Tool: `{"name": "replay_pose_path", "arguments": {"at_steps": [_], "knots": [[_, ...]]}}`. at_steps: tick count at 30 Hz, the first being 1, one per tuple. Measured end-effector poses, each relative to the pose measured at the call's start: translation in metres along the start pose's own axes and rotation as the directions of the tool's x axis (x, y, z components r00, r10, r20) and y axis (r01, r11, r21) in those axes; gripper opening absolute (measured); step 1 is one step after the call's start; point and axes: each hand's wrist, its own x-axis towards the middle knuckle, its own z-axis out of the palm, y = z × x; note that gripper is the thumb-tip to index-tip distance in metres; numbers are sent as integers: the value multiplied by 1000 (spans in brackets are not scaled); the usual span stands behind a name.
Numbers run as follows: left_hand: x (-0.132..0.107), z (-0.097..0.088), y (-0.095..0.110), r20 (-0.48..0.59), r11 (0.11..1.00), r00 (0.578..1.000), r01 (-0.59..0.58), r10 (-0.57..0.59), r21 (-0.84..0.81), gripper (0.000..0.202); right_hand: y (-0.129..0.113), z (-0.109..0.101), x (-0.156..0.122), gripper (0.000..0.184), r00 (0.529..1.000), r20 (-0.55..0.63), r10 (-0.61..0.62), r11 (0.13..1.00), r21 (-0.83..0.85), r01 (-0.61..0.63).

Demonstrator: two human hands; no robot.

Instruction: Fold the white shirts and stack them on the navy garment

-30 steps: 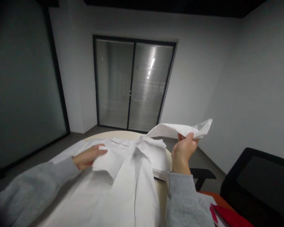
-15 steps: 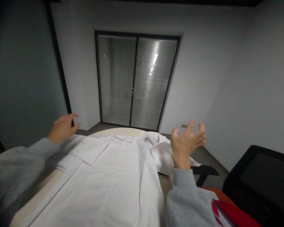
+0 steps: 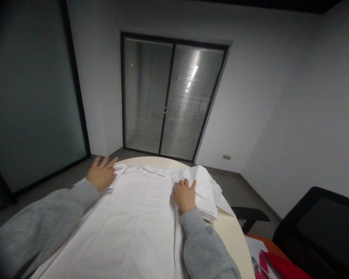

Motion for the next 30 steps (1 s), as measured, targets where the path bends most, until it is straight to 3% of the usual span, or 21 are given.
{"name": "replay_pose_path", "arguments": {"at_steps": [3, 6, 8, 11, 13, 16, 30], "knots": [[9, -19, -15, -57, 969, 978, 206, -201, 134, 25, -3, 4, 3, 40, 999, 50, 19, 1000, -9, -19], [10, -23, 0, -77, 969, 979, 200, -191, 145, 38, -5, 8, 5, 42, 996, 82, 33, 999, -21, -31], [5, -11, 20, -24, 993, 997, 80, -78, 92, 44, -6, 9, 5, 42, 995, 94, 36, 999, -34, -33], [-8, 28, 50, 188, 998, 981, -45, 50, -33, 57, -6, 9, 5, 42, 994, 101, 39, 998, -53, -34], [-16, 55, 60, 311, 997, 951, 18, 6, -76, 64, -7, 9, 5, 41, 994, 100, 40, 998, -61, -34], [-23, 80, 61, 336, 993, 939, 100, -73, -63, 67, -8, 8, 4, 40, 995, 94, 40, 997, -68, -34], [-22, 89, 51, 358, 996, 932, 78, -56, -46, 66, -9, 8, 3, 39, 995, 81, 62, 998, -37, -59]]}}
